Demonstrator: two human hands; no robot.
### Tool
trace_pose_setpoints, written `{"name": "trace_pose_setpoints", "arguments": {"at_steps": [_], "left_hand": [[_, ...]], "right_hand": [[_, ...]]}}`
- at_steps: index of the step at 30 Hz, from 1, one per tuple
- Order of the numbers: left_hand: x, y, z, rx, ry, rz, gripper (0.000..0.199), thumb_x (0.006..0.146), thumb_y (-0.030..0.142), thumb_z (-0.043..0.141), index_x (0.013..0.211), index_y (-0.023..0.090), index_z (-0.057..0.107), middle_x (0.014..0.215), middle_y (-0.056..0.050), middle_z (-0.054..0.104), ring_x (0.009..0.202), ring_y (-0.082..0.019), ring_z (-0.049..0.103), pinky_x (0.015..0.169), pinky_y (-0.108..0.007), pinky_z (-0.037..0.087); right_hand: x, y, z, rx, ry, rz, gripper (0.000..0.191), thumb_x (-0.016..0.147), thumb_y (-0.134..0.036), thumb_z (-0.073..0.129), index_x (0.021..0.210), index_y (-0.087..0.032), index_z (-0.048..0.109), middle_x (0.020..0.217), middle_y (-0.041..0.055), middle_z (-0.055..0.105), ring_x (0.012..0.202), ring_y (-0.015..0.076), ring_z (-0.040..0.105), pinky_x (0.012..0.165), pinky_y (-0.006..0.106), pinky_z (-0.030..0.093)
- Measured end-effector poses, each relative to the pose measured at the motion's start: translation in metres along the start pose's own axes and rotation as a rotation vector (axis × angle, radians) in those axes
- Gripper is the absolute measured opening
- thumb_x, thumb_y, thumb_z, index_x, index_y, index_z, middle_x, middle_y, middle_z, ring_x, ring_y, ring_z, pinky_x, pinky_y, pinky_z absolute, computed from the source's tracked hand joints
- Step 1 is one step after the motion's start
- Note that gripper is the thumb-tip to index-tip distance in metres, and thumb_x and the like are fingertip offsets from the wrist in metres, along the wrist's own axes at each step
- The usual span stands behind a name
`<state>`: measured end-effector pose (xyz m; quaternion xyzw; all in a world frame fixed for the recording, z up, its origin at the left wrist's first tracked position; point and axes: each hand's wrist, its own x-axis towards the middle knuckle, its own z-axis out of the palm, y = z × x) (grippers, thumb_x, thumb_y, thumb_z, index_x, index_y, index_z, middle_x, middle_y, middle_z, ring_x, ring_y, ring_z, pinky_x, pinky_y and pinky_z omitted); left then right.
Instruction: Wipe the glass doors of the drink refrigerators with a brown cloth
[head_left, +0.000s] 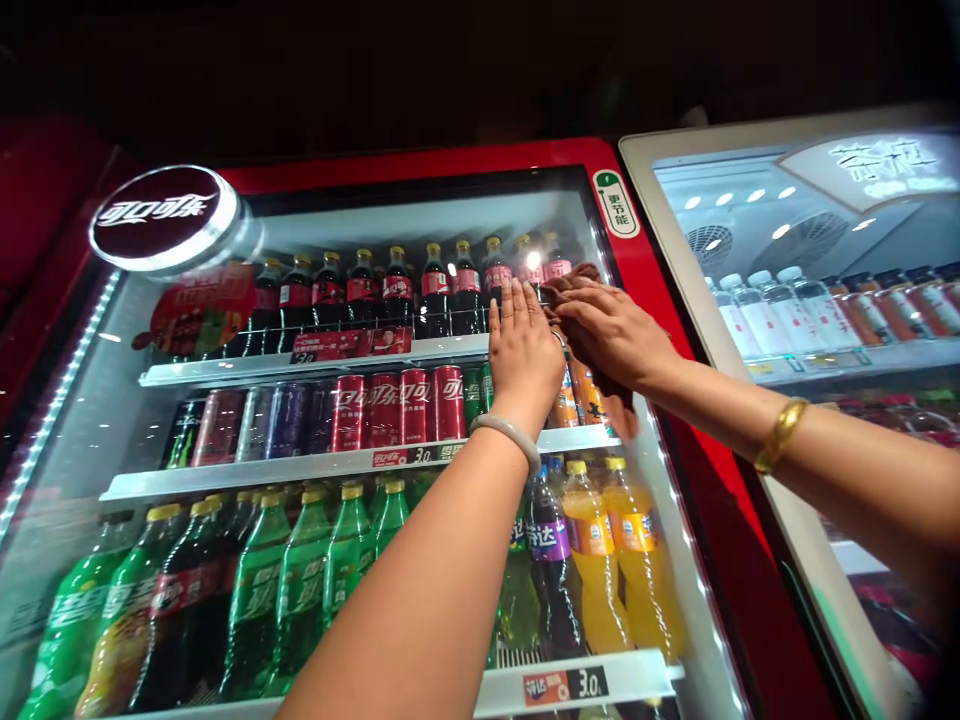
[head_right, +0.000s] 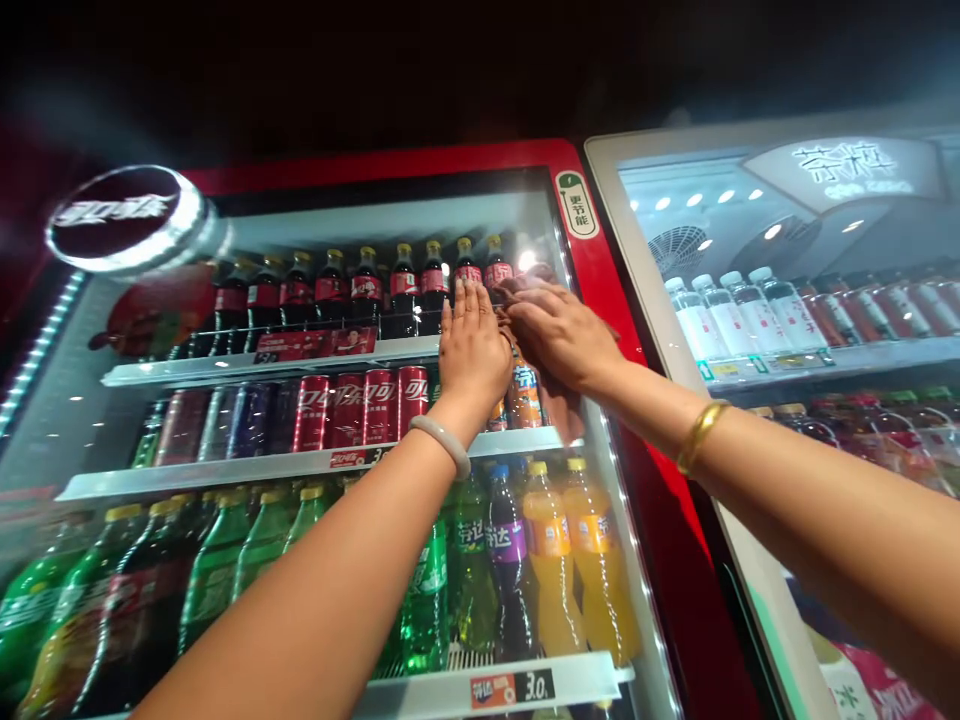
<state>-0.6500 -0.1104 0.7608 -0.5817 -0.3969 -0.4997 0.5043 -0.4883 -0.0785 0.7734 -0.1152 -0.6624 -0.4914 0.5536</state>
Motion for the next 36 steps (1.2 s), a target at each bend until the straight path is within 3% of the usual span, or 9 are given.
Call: {"name": "trace_pose_setpoints", "arguments": {"at_steps": [6,9,13,16,20,24,28,31,36], "left_hand": [[0.001,0.001,-0.001,-0.01,-0.047,0.014,0.069,0.099,0.021,0.038,0.164,0.001,0.028,0.175,-0.02,0.03,0.166,-0.03,0.018,0.139,-0.051,0.012],[0.001,0.001,-0.002,0.058,-0.045,-0.015,0.067,0.102,0.02,0.032,0.165,-0.002,0.025,0.176,-0.021,0.026,0.167,-0.028,0.016,0.139,-0.046,0.013],[0.0,0.001,0.001,0.024,0.028,-0.025,0.067,0.102,0.02,0.032,0.167,0.004,0.021,0.175,-0.019,0.029,0.166,-0.029,0.018,0.137,-0.054,0.019],[-0.001,0.0,0.004,-0.033,0.051,-0.003,0.072,0.1,0.018,0.036,0.168,0.009,0.017,0.174,-0.018,0.033,0.166,-0.03,0.021,0.136,-0.058,0.02],[-0.002,0.001,0.005,-0.008,0.02,0.008,0.07,0.1,0.019,0.036,0.166,0.005,0.021,0.174,-0.02,0.032,0.166,-0.029,0.02,0.137,-0.055,0.017],[-0.001,0.001,0.002,0.056,-0.021,0.014,0.066,0.102,0.022,0.034,0.165,0.002,0.027,0.175,-0.019,0.03,0.166,-0.027,0.021,0.138,-0.049,0.019],[0.0,0.002,-0.003,0.145,-0.062,-0.026,0.064,0.105,0.024,0.03,0.162,-0.004,0.031,0.173,-0.021,0.034,0.165,-0.027,0.024,0.137,-0.043,0.022],[0.001,0.003,-0.005,0.19,-0.065,-0.02,0.064,0.105,0.023,0.029,0.162,-0.004,0.03,0.172,-0.022,0.034,0.164,-0.027,0.025,0.137,-0.043,0.022],[0.0,0.005,-0.005,0.147,-0.042,-0.023,0.064,0.103,0.023,0.032,0.163,0.0,0.032,0.172,-0.02,0.035,0.164,-0.027,0.027,0.136,-0.047,0.024]], "right_hand": [[0.05,0.039,0.01,-0.078,0.091,0.296,0.041,0.096,-0.029,0.055,0.132,-0.017,0.071,0.148,0.0175,0.062,0.146,0.0395,0.048,0.124,0.064,0.039],[0.06,0.023,0.014,-0.028,0.052,0.166,0.037,0.098,-0.029,0.052,0.129,-0.02,0.072,0.146,0.0113,0.066,0.147,0.032,0.05,0.128,0.056,0.037],[0.025,0.011,0.001,0.071,-0.06,-0.172,0.036,0.105,-0.034,0.047,0.132,-0.026,0.068,0.145,0.0064,0.067,0.145,0.0245,0.053,0.127,0.05,0.042],[0.019,0.036,-0.003,0.018,0.005,-0.101,0.037,0.104,-0.037,0.047,0.133,-0.027,0.067,0.145,0.0098,0.066,0.142,0.0296,0.055,0.122,0.056,0.046],[0.08,0.08,0.018,-0.049,0.184,0.194,0.039,0.102,-0.036,0.045,0.129,-0.023,0.07,0.143,0.0147,0.066,0.138,0.0369,0.055,0.118,0.065,0.044],[0.127,0.066,0.039,0.004,0.168,0.126,0.037,0.101,-0.033,0.048,0.123,-0.017,0.072,0.137,0.0179,0.069,0.137,0.0375,0.055,0.12,0.064,0.04],[0.09,0.03,0.031,0.08,0.06,-0.131,0.038,0.104,-0.035,0.046,0.129,-0.02,0.07,0.139,0.0126,0.069,0.142,0.0308,0.054,0.124,0.055,0.042],[0.057,0.036,0.016,0.084,0.001,-0.219,0.041,0.106,-0.04,0.043,0.137,-0.024,0.066,0.144,0.0107,0.067,0.143,0.0295,0.054,0.122,0.054,0.045],[0.07,0.067,0.013,-0.004,0.046,0.0,0.045,0.104,-0.041,0.045,0.132,-0.018,0.07,0.143,0.0177,0.065,0.14,0.0386,0.054,0.119,0.059,0.044]]}}
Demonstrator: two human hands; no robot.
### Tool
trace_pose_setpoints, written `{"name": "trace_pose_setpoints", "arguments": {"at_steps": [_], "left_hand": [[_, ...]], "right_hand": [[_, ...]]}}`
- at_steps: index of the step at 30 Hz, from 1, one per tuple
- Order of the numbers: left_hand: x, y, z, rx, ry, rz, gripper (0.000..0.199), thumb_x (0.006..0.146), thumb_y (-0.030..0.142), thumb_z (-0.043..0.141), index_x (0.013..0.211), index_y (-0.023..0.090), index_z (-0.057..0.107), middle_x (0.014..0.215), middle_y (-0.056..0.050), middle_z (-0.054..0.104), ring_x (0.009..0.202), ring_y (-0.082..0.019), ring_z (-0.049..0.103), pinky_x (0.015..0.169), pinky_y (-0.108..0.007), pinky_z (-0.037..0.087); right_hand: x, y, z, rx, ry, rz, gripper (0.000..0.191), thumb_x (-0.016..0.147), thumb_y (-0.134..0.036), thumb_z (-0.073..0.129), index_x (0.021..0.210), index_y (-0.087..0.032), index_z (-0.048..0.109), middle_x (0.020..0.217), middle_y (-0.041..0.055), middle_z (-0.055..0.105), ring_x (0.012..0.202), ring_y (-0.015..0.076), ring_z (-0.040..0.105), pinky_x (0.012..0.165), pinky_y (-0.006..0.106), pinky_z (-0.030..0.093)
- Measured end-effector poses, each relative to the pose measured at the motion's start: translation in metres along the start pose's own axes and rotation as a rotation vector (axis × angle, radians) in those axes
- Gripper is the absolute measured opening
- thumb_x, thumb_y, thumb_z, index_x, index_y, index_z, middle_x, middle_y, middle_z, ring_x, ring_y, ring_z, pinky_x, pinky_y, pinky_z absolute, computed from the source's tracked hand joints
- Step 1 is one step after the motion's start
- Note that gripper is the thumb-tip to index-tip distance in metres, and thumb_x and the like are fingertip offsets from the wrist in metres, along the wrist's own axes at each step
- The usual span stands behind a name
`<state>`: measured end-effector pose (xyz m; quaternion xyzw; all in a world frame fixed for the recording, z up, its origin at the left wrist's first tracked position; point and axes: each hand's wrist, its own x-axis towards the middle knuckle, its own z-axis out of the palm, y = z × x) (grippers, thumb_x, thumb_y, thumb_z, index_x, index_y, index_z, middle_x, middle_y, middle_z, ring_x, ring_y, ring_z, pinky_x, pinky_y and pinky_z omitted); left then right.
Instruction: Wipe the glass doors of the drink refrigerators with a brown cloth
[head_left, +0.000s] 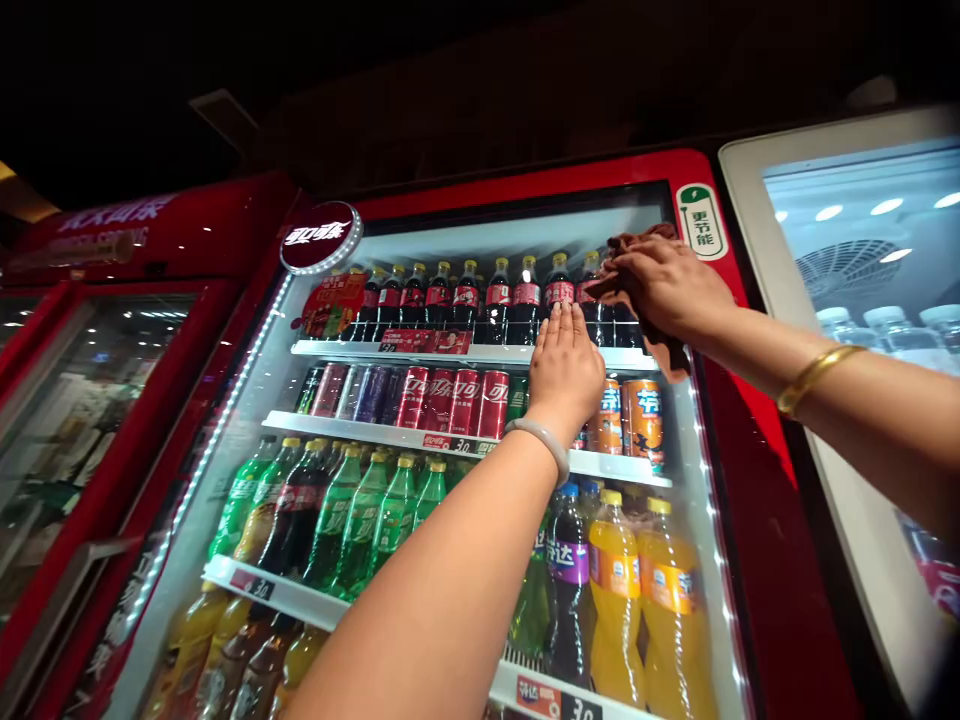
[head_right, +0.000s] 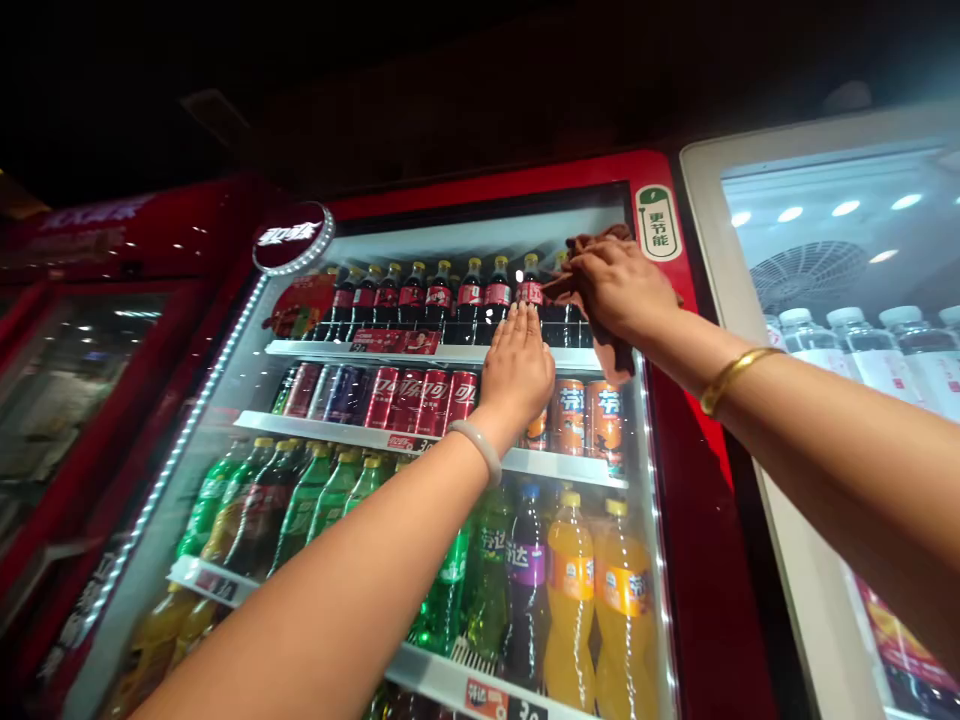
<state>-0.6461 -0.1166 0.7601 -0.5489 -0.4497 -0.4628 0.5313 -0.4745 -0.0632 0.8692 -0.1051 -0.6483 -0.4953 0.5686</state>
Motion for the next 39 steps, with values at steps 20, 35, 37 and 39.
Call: {"name": "trace_pose_setpoints", "arguments": {"at_steps": [20,35,37,39], "left_hand": [[0.01,-0.071,-0.03,0.097,-0.126,0.317,0.062,0.103,0.021,0.034,0.164,0.013,0.037,0.174,-0.01,0.036,0.162,-0.021,0.032,0.136,-0.044,0.02],[0.002,-0.094,-0.029,0.018,-0.021,0.157,0.058,0.104,0.021,0.034,0.158,-0.001,0.043,0.17,-0.02,0.039,0.161,-0.027,0.034,0.134,-0.041,0.027],[0.005,-0.11,-0.034,0.051,-0.056,0.275,0.057,0.105,0.02,0.032,0.155,-0.004,0.046,0.168,-0.021,0.042,0.161,-0.026,0.036,0.134,-0.037,0.026],[0.008,-0.13,-0.042,0.072,-0.105,0.417,0.057,0.105,0.02,0.031,0.155,-0.004,0.046,0.168,-0.02,0.044,0.16,-0.024,0.037,0.135,-0.035,0.025]], "right_hand": [[-0.007,-0.049,0.005,-0.019,-0.008,0.267,0.043,0.095,-0.039,0.064,0.134,-0.02,0.07,0.154,0.0145,0.059,0.148,0.0408,0.044,0.123,0.064,0.037],[-0.004,-0.113,0.025,-0.146,0.016,0.323,0.042,0.096,-0.035,0.058,0.133,-0.022,0.071,0.146,0.0167,0.064,0.143,0.0343,0.052,0.121,0.057,0.041],[0.001,-0.143,0.037,-0.112,0.033,0.296,0.041,0.098,-0.034,0.053,0.134,-0.023,0.07,0.146,0.0145,0.065,0.145,0.0333,0.051,0.124,0.056,0.039],[-0.008,-0.162,0.039,-0.052,0.013,0.166,0.041,0.101,-0.039,0.051,0.134,-0.025,0.069,0.146,0.012,0.065,0.146,0.0316,0.05,0.127,0.053,0.038]]}}
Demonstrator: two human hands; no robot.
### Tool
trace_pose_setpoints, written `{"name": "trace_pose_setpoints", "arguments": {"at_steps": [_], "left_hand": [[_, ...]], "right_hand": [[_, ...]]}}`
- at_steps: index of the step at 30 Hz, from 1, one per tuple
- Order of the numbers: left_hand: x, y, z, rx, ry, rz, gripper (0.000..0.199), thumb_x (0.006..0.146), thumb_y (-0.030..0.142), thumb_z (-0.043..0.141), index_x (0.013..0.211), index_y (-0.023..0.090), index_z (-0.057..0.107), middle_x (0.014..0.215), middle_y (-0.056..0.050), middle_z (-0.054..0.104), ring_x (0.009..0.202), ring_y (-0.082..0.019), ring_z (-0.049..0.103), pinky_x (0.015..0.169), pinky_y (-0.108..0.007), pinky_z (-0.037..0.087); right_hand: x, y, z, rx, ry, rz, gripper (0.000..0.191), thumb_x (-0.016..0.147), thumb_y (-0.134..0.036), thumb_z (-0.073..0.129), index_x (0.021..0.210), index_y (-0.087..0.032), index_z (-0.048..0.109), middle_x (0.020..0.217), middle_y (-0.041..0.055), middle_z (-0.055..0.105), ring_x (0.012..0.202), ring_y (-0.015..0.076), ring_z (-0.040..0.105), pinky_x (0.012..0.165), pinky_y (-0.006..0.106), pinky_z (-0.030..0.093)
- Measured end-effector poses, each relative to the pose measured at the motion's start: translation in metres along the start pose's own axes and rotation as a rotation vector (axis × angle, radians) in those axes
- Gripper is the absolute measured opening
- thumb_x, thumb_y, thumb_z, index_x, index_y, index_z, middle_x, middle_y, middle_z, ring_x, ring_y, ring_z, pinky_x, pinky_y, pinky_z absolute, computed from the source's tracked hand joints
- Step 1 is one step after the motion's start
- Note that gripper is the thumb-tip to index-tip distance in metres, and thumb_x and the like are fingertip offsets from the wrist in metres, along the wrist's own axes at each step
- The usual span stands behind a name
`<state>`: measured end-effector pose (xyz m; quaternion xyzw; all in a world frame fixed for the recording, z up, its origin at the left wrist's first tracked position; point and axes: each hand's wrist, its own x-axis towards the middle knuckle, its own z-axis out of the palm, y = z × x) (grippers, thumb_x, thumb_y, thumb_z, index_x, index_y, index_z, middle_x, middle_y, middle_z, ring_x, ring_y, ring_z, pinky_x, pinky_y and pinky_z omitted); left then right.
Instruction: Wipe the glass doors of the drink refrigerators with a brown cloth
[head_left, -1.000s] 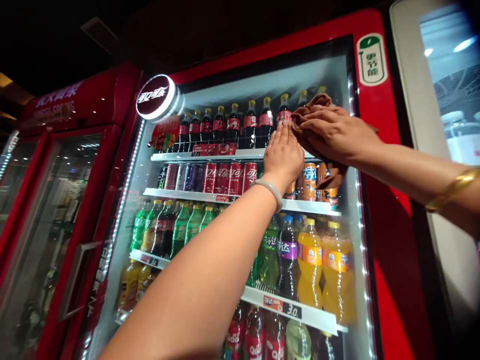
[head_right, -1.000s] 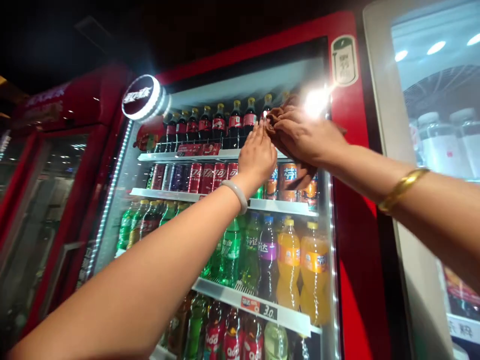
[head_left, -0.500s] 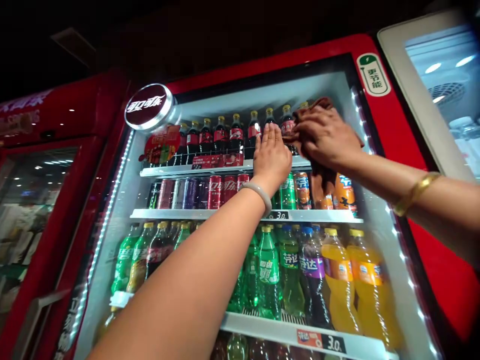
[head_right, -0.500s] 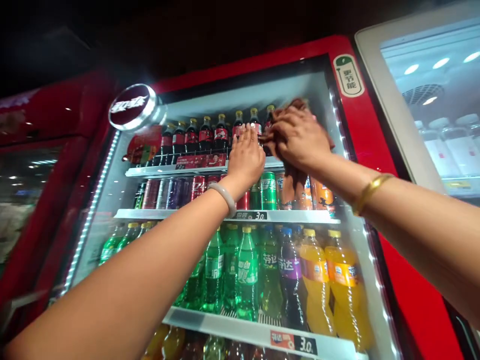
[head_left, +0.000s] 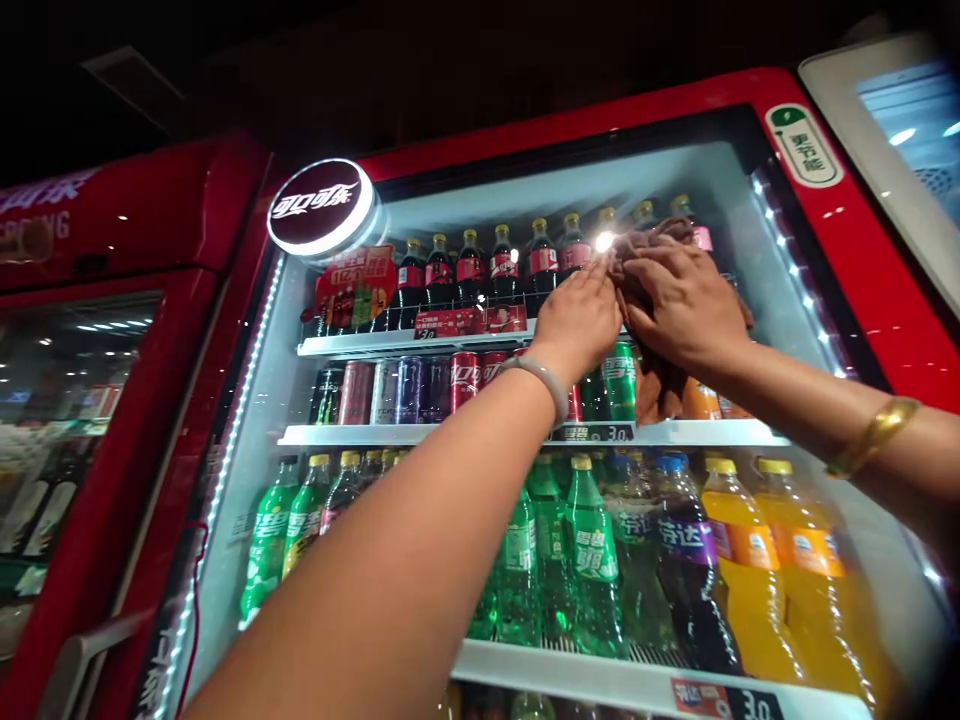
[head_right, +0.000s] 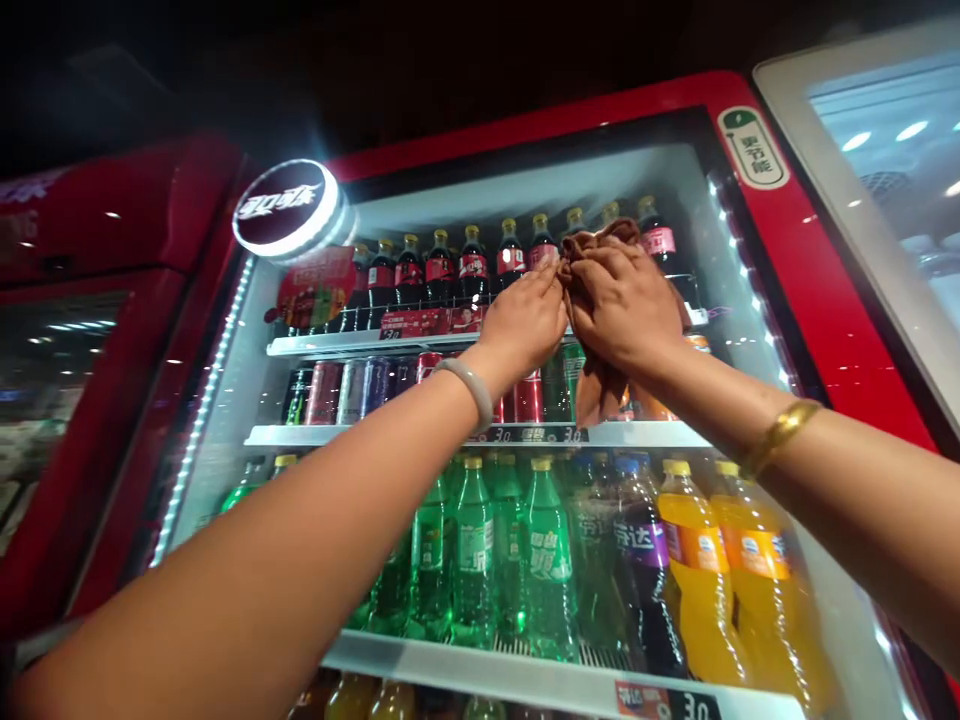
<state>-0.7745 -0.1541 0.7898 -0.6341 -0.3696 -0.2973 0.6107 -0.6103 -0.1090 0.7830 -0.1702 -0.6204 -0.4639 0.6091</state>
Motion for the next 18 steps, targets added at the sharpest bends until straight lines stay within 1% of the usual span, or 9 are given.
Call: {"name": "trace_pose_setpoints", "arguments": {"at_steps": [2,4,6,8,10,11,12,15,18], "left_hand": [[-0.008,-0.017,-0.005,0.002,-0.042,0.101,0.058,0.105,0.019,0.032,0.158,-0.001,0.042,0.17,-0.018,0.041,0.161,-0.022,0.035,0.135,-0.035,0.023],[-0.016,-0.028,-0.007,-0.008,-0.061,0.133,0.059,0.104,0.018,0.033,0.161,0.002,0.039,0.172,-0.016,0.037,0.162,-0.021,0.032,0.136,-0.035,0.022],[-0.021,-0.031,-0.006,-0.033,-0.052,0.12,0.06,0.104,0.018,0.031,0.162,0.004,0.037,0.173,-0.014,0.035,0.163,-0.02,0.03,0.136,-0.037,0.02],[-0.023,-0.03,-0.002,-0.07,-0.03,0.081,0.061,0.104,0.019,0.03,0.163,0.004,0.036,0.173,-0.015,0.035,0.163,-0.021,0.031,0.137,-0.038,0.019],[-0.023,-0.03,0.003,-0.118,0.005,0.019,0.062,0.104,0.02,0.03,0.163,0.002,0.033,0.174,-0.016,0.032,0.164,-0.022,0.028,0.137,-0.038,0.017],[-0.022,-0.031,0.005,-0.147,0.035,-0.013,0.063,0.104,0.022,0.031,0.164,0.002,0.032,0.175,-0.016,0.031,0.165,-0.022,0.025,0.137,-0.037,0.015],[-0.021,-0.033,0.006,-0.179,0.072,-0.037,0.063,0.105,0.025,0.031,0.165,0.004,0.031,0.176,-0.015,0.029,0.166,-0.022,0.022,0.137,-0.038,0.015],[-0.023,-0.038,0.004,-0.241,0.176,-0.039,0.064,0.108,0.038,0.03,0.168,0.015,0.025,0.178,-0.01,0.024,0.167,-0.02,0.014,0.137,-0.041,0.013],[-0.028,-0.037,-0.008,-0.205,0.174,0.001,0.067,0.109,0.05,0.032,0.168,0.02,0.023,0.179,-0.009,0.024,0.167,-0.019,0.012,0.136,-0.041,0.014]], "right_hand": [[-0.017,0.007,-0.008,0.051,-0.046,-0.146,0.04,0.101,-0.045,0.051,0.133,-0.029,0.069,0.145,0.01,0.066,0.144,0.0301,0.054,0.126,0.053,0.04],[-0.029,0.032,-0.021,0.077,-0.096,-0.25,0.04,0.1,-0.05,0.051,0.131,-0.034,0.069,0.143,0.0067,0.068,0.14,0.0284,0.057,0.125,0.054,0.042],[-0.03,0.059,-0.03,0.023,-0.108,-0.188,0.042,0.099,-0.054,0.049,0.132,-0.038,0.068,0.147,0.005,0.065,0.143,0.0299,0.055,0.124,0.057,0.041],[-0.02,0.069,-0.03,-0.085,-0.082,0.003,0.044,0.098,-0.055,0.05,0.134,-0.037,0.067,0.152,0.0067,0.061,0.144,0.0334,0.051,0.122,0.06,0.042],[-0.005,0.057,-0.02,-0.171,-0.031,0.165,0.043,0.098,-0.05,0.053,0.134,-0.032,0.067,0.153,0.0104,0.059,0.145,0.0352,0.049,0.121,0.061,0.042],[0.002,0.043,-0.013,-0.183,-0.018,0.189,0.042,0.099,-0.047,0.052,0.135,-0.031,0.066,0.154,0.0117,0.057,0.147,0.0342,0.047,0.122,0.059,0.041],[0.006,0.028,-0.006,-0.192,0.013,0.194,0.041,0.098,-0.042,0.052,0.132,-0.026,0.068,0.152,0.0127,0.059,0.148,0.034,0.046,0.124,0.058,0.038],[0.01,-0.016,0.009,-0.103,-0.042,0.064,0.047,0.097,-0.033,0.047,0.14,-0.021,0.063,0.156,0.0104,0.058,0.154,0.0316,0.042,0.13,0.054,0.031],[0.008,-0.029,0.011,0.093,-0.062,0.102,0.059,0.095,-0.026,0.041,0.153,-0.021,0.049,0.158,0.0103,0.056,0.151,0.0285,0.047,0.126,0.05,0.04]]}}
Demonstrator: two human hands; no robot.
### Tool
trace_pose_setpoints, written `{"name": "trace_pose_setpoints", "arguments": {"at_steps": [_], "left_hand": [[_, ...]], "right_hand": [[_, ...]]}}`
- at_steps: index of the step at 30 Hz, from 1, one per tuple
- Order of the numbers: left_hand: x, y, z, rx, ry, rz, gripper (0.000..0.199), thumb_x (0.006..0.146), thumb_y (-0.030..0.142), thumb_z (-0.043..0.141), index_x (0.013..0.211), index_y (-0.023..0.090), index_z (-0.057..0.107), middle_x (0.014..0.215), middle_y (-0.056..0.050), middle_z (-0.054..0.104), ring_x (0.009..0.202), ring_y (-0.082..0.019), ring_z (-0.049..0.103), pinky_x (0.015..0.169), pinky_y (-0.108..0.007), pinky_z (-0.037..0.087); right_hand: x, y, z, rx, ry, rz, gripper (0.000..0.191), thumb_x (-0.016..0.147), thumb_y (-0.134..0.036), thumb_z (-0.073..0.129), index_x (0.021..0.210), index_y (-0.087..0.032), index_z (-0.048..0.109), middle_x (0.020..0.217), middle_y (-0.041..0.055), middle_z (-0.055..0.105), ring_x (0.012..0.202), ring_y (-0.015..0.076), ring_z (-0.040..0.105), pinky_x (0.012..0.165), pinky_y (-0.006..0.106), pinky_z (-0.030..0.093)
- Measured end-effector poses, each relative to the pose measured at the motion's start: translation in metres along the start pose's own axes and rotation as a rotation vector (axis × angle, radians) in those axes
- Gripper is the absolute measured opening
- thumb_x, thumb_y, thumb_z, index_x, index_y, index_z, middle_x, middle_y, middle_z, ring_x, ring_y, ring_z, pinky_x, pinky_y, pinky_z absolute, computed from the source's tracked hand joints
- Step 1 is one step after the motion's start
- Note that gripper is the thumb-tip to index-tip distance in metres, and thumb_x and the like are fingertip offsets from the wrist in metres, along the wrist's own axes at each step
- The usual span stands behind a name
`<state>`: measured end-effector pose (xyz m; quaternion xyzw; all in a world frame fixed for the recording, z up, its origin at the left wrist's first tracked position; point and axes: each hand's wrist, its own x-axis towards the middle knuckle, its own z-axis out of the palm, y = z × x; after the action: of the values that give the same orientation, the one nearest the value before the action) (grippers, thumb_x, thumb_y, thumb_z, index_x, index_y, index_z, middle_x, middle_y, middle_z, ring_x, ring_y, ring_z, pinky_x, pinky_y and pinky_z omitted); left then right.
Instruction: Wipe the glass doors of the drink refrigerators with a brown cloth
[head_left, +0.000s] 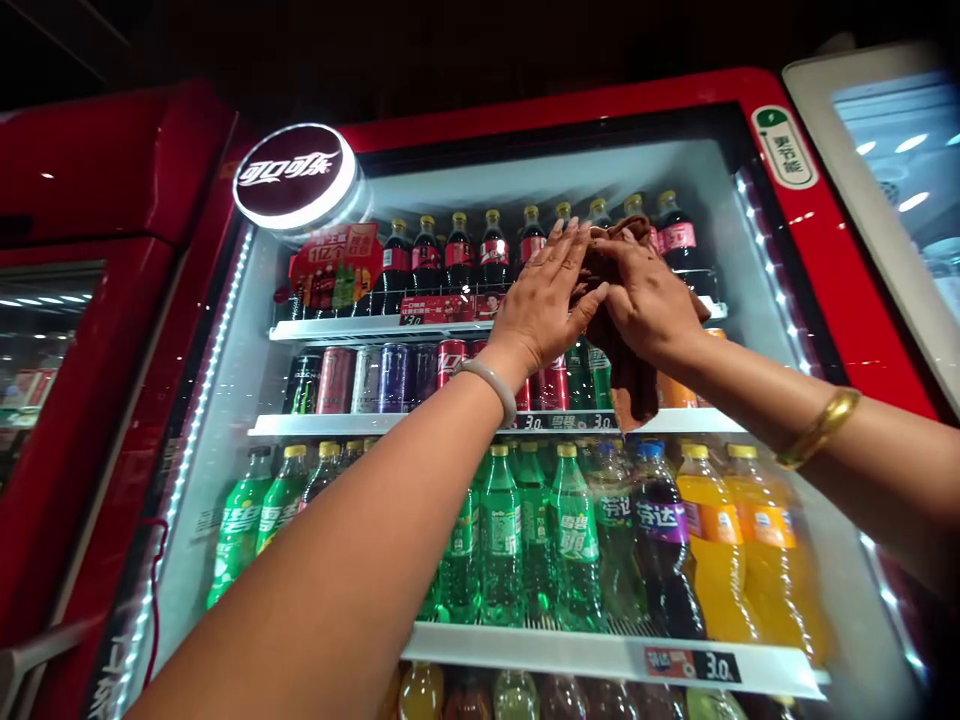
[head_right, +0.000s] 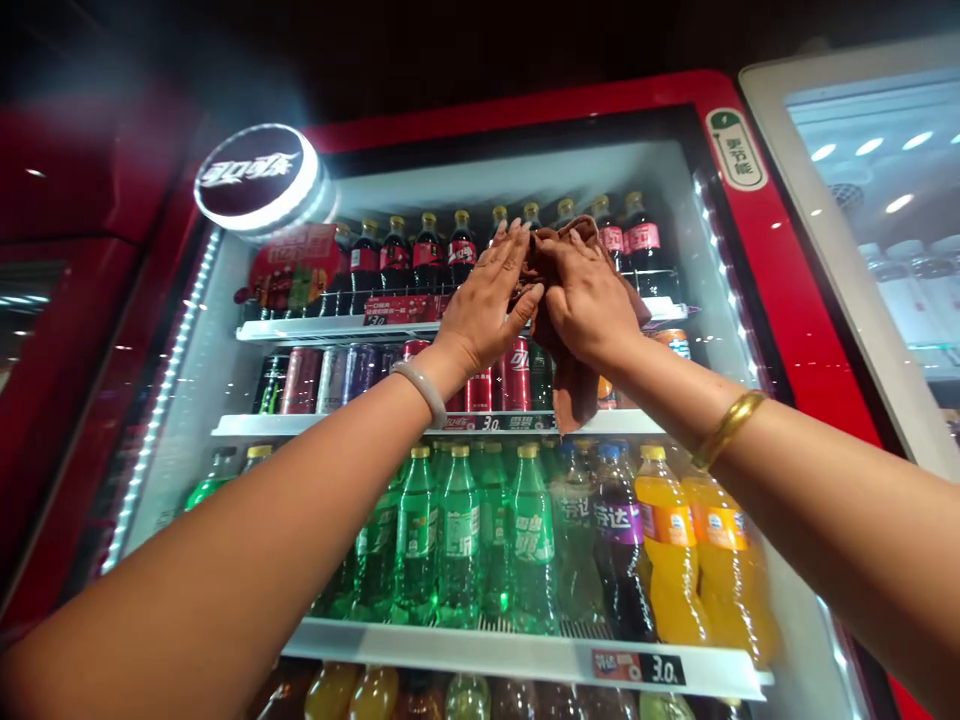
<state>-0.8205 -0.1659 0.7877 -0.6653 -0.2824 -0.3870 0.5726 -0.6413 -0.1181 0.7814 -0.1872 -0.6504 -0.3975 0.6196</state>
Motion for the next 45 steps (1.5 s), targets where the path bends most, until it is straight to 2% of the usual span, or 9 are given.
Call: {"name": "trace_pose_setpoints", "arguments": {"at_steps": [4,11,16,20,23,28,35,41,45], "left_hand": [[0.008,0.019,-0.01,0.026,-0.058,0.031,0.069,0.107,0.055,0.039,0.168,0.024,0.025,0.178,-0.01,0.026,0.167,-0.02,0.015,0.136,-0.042,0.013],[0.025,0.049,0.01,0.033,-0.035,-0.212,0.074,0.107,0.06,0.04,0.169,0.025,0.021,0.178,-0.013,0.025,0.167,-0.026,0.018,0.133,-0.049,0.026],[0.016,0.02,-0.009,0.186,-0.125,-0.074,0.053,0.102,0.042,0.059,0.153,0.03,0.054,0.163,-0.013,0.049,0.153,-0.031,0.044,0.127,-0.047,0.037],[0.019,-0.014,-0.035,0.243,-0.112,-0.173,0.044,0.094,0.016,0.059,0.136,0.025,0.066,0.146,-0.012,0.062,0.135,-0.03,0.058,0.116,-0.043,0.049],[0.012,-0.016,-0.034,0.246,-0.045,-0.267,0.031,0.095,0.018,0.058,0.123,0.019,0.07,0.141,-0.014,0.065,0.132,-0.029,0.06,0.119,-0.041,0.046],[-0.013,0.003,-0.012,0.249,0.065,-0.236,0.035,0.107,0.044,0.046,0.12,0.02,0.067,0.143,-0.015,0.064,0.136,-0.03,0.056,0.123,-0.045,0.042],[0.014,-0.039,-0.017,0.296,0.043,-0.449,0.049,0.106,0.031,0.043,0.153,0.045,0.051,0.16,0.001,0.054,0.154,-0.025,0.041,0.131,-0.048,0.032],[-0.012,-0.007,-0.012,0.33,-0.065,-0.241,0.052,0.109,0.039,0.034,0.157,0.027,0.052,0.162,-0.008,0.053,0.153,-0.026,0.043,0.131,-0.045,0.03],[-0.001,-0.049,-0.031,0.348,-0.084,-0.278,0.052,0.107,0.026,0.033,0.154,0.029,0.055,0.158,-0.007,0.057,0.147,-0.025,0.05,0.127,-0.042,0.037]], "right_hand": [[0.013,0.009,0.0,0.248,0.049,0.112,0.061,0.095,-0.025,0.041,0.155,-0.026,0.042,0.16,0.0099,0.054,0.15,0.0271,0.05,0.123,0.052,0.044],[0.045,0.018,-0.008,0.687,-0.091,0.188,0.061,0.099,-0.027,0.038,0.159,-0.019,0.034,0.163,0.0154,0.05,0.136,0.0252,0.062,0.102,0.046,0.06],[0.053,0.035,-0.003,0.355,0.124,0.272,0.057,0.088,-0.014,0.04,0.143,-0.016,0.059,0.159,0.0129,0.055,0.148,0.0272,0.052,0.122,0.052,0.044],[0.045,0.0,0.019,0.175,-0.024,0.134,0.056,0.095,-0.022,0.043,0.15,-0.023,0.056,0.162,0.0072,0.052,0.159,0.0305,0.037,0.133,0.065,0.02],[0.036,-0.027,0.03,0.039,-0.081,0.076,0.059,0.102,-0.031,0.037,0.16,-0.019,0.042,0.169,0.0104,0.042,0.162,0.0317,0.029,0.133,0.069,0.011],[0.025,-0.026,0.036,0.036,-0.04,-0.021,0.06,0.102,-0.029,0.036,0.16,-0.016,0.041,0.17,0.0119,0.038,0.161,0.0298,0.031,0.134,0.059,0.019],[0.024,-0.031,0.038,0.092,0.006,0.034,0.056,0.102,-0.032,0.035,0.154,-0.019,0.052,0.168,0.0099,0.043,0.16,0.0338,0.033,0.133,0.065,0.017],[0.02,-0.028,0.039,0.172,0.023,-0.013,0.055,0.103,-0.04,0.035,0.153,-0.025,0.052,0.169,0.0034,0.042,0.161,0.0347,0.03,0.135,0.064,0.012],[0.019,-0.025,0.045,0.144,0.073,-0.012,0.054,0.104,-0.042,0.036,0.151,-0.025,0.055,0.168,0.0045,0.044,0.16,0.0333,0.034,0.134,0.058,0.023]]}}
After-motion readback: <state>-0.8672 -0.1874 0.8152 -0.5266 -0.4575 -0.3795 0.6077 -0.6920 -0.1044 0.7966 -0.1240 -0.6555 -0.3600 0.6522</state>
